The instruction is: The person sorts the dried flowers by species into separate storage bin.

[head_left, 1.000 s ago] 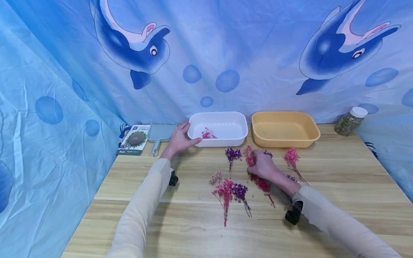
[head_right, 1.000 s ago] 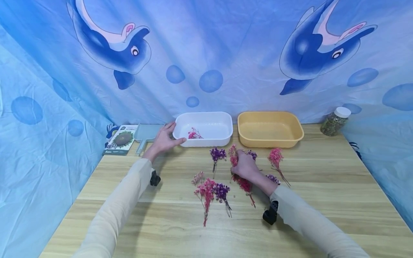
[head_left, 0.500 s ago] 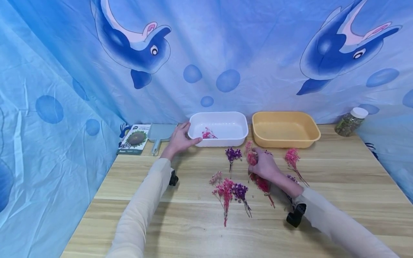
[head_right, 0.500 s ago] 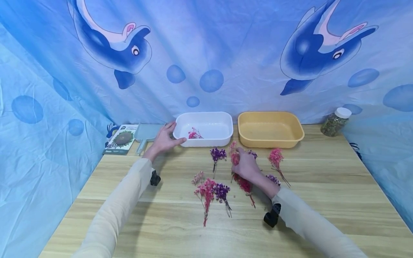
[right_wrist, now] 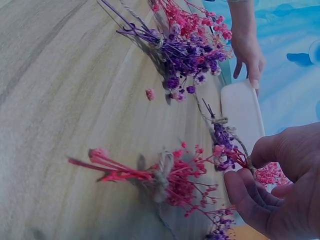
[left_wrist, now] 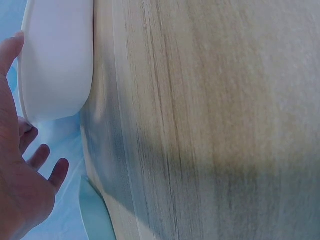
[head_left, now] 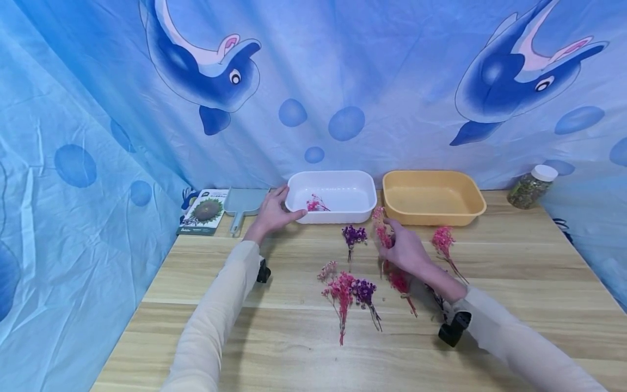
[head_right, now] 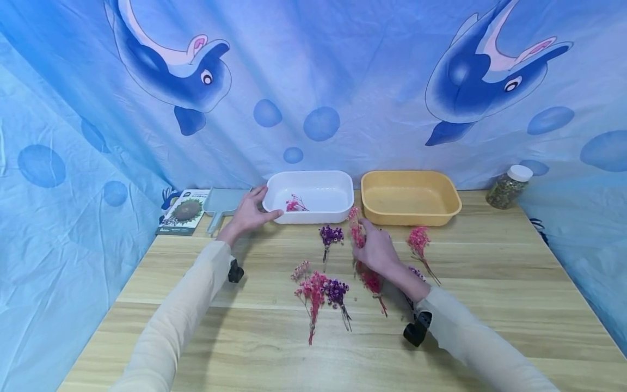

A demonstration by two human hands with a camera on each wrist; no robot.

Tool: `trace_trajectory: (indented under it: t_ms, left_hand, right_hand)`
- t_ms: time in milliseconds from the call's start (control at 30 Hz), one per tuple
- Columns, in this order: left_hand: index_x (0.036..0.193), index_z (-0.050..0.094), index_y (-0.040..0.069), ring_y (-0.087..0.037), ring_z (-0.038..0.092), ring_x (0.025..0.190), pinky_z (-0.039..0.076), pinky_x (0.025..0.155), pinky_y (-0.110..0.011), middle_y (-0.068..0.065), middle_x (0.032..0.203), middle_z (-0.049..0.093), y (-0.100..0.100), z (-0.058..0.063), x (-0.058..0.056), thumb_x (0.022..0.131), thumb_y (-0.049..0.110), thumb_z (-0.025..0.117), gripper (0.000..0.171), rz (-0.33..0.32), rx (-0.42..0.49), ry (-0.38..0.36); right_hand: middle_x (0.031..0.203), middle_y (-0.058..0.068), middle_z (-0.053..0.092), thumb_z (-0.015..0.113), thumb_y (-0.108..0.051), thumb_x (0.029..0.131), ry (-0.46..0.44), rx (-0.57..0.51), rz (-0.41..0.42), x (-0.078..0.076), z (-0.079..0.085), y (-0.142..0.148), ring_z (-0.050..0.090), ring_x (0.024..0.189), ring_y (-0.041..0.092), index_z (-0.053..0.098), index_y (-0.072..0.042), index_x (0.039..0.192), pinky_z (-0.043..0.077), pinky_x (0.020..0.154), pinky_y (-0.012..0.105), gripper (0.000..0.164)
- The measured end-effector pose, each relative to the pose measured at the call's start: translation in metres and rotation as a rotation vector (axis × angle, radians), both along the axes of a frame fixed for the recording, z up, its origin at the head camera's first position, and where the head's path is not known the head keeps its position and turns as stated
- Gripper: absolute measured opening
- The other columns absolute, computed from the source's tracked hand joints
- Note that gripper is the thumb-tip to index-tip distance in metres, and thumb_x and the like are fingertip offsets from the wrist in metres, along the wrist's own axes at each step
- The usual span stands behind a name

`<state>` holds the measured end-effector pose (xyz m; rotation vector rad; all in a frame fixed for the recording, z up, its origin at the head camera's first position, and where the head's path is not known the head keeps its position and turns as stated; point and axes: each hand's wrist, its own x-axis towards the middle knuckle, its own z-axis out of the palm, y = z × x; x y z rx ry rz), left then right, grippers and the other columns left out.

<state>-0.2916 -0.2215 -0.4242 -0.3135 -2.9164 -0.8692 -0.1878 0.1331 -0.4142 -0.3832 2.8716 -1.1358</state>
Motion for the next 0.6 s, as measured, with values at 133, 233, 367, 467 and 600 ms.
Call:
trace_trajectory:
  t_ms: [133,233,367,467,600]
  left_hand:
    - [0.154,0.031,-0.002,-0.04,0.022,0.146,0.021,0.117,-0.056,-0.017,0.16,0.029,0.0,0.0,0.001,0.082,0.053,0.076,0.101,0.0,0.003,0.001]
    - [0.154,0.031,-0.002,-0.039,0.022,0.146,0.021,0.116,-0.056,-0.018,0.16,0.029,0.0,0.0,0.001,0.081,0.054,0.075,0.102,0.002,-0.003,0.002]
    - [0.154,0.031,-0.001,-0.039,0.022,0.146,0.021,0.116,-0.056,-0.018,0.16,0.029,0.0,-0.001,0.001,0.081,0.055,0.075,0.102,0.004,-0.004,0.004]
    - [0.154,0.031,-0.001,-0.039,0.021,0.146,0.02,0.116,-0.057,-0.017,0.161,0.028,0.0,-0.001,0.001,0.081,0.056,0.075,0.103,0.005,0.001,0.001]
    - [0.154,0.03,-0.001,-0.04,0.02,0.147,0.019,0.117,-0.058,-0.016,0.161,0.027,0.0,-0.001,0.001,0.081,0.056,0.075,0.103,0.004,0.004,-0.004]
  right_hand:
    - [0.067,0.005,0.058,0.074,0.0,0.08,0.022,0.008,0.023,0.001,0.004,0.002,0.052,0.05,0.017,0.034,0.003,0.15,0.047,0.042,0.032,0.081]
    - [0.062,0.002,0.056,0.074,0.002,0.08,0.067,0.016,0.048,0.0,0.008,0.003,0.052,0.048,0.016,0.035,0.003,0.15,0.046,0.04,0.03,0.08]
    - [0.062,0.0,0.057,0.074,0.003,0.08,0.143,0.042,0.081,-0.003,0.014,0.003,0.052,0.047,0.014,0.038,0.004,0.148,0.046,0.039,0.029,0.077]
    - [0.063,0.0,0.057,0.074,0.002,0.08,0.181,0.077,0.091,-0.005,0.019,0.003,0.051,0.047,0.014,0.04,0.004,0.147,0.046,0.039,0.029,0.076]
    - [0.065,0.001,0.057,0.074,0.001,0.079,0.22,0.111,0.11,-0.01,0.026,0.003,0.051,0.049,0.014,0.04,0.004,0.147,0.045,0.042,0.03,0.076]
